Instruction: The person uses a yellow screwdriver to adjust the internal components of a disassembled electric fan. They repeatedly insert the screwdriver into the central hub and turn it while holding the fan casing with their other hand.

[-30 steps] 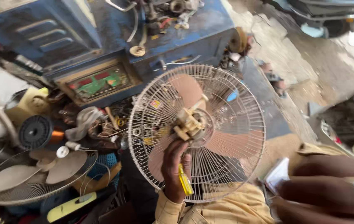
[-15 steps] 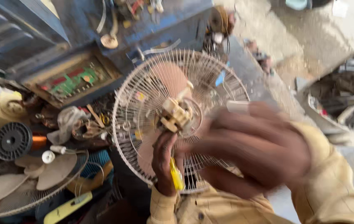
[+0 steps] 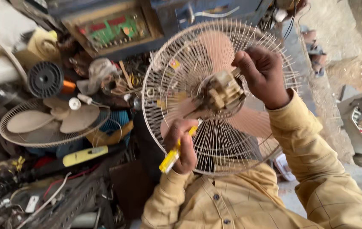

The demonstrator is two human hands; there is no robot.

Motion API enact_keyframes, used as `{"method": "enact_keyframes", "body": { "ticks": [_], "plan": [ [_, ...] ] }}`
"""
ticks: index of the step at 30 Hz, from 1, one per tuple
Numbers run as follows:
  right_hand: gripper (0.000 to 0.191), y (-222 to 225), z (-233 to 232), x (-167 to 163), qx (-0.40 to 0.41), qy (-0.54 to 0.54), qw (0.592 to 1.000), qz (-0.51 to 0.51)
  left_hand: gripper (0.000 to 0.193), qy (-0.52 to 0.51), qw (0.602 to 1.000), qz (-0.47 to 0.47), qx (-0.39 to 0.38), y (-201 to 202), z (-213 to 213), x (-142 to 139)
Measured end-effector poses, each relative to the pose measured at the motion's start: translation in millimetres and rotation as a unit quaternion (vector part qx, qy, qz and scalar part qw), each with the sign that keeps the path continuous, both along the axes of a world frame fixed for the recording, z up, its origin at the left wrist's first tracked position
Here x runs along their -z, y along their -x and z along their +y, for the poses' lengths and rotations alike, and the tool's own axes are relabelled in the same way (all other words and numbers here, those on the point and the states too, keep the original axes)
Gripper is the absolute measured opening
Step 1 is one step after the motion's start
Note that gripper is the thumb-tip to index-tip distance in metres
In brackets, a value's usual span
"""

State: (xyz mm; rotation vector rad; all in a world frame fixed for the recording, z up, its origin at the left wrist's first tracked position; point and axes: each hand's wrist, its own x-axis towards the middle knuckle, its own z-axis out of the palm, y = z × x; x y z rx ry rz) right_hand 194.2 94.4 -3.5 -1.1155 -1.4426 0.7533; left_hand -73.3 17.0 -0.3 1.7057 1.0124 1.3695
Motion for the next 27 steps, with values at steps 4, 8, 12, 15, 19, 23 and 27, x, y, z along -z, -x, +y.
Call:
{"method": "enact_keyframes", "body": {
  "ticks": [4,8,12,15,19,23,27],
  "plan": [
    [0.029,12,-1,-19,0.008,-0.050,0.994,-0.095,0.016,0.003,0.996,-0.083,0.030,-5,22,-24],
    [0.026,5,-2,-7,-0.015,-0.051,0.999,-0.004,0.026,-0.091,0.994,-0.023,0.063,-8,45,-48],
    [0.030,-3,-10,-3,0.032,-0.063,0.988,-0.140,0.016,-0.059,0.994,-0.024,0.087,-2,46,-59],
    [0.031,4,-14,-18,0.021,-0.090,0.984,-0.153,0.015,-0.054,0.993,-0.023,0.107,1,46,-59],
    [0.031,17,-12,-37,0.016,-0.043,0.993,-0.111,0.014,-0.058,0.993,-0.002,0.107,1,48,-57],
    [0.031,18,-10,-34,0.017,-0.048,0.991,-0.127,0.012,-0.058,0.995,0.021,0.081,2,47,-62],
    [0.027,14,-13,-30,0.026,-0.040,0.989,-0.140,0.014,-0.145,0.977,0.121,0.097,0,47,-67]
  ]
}}
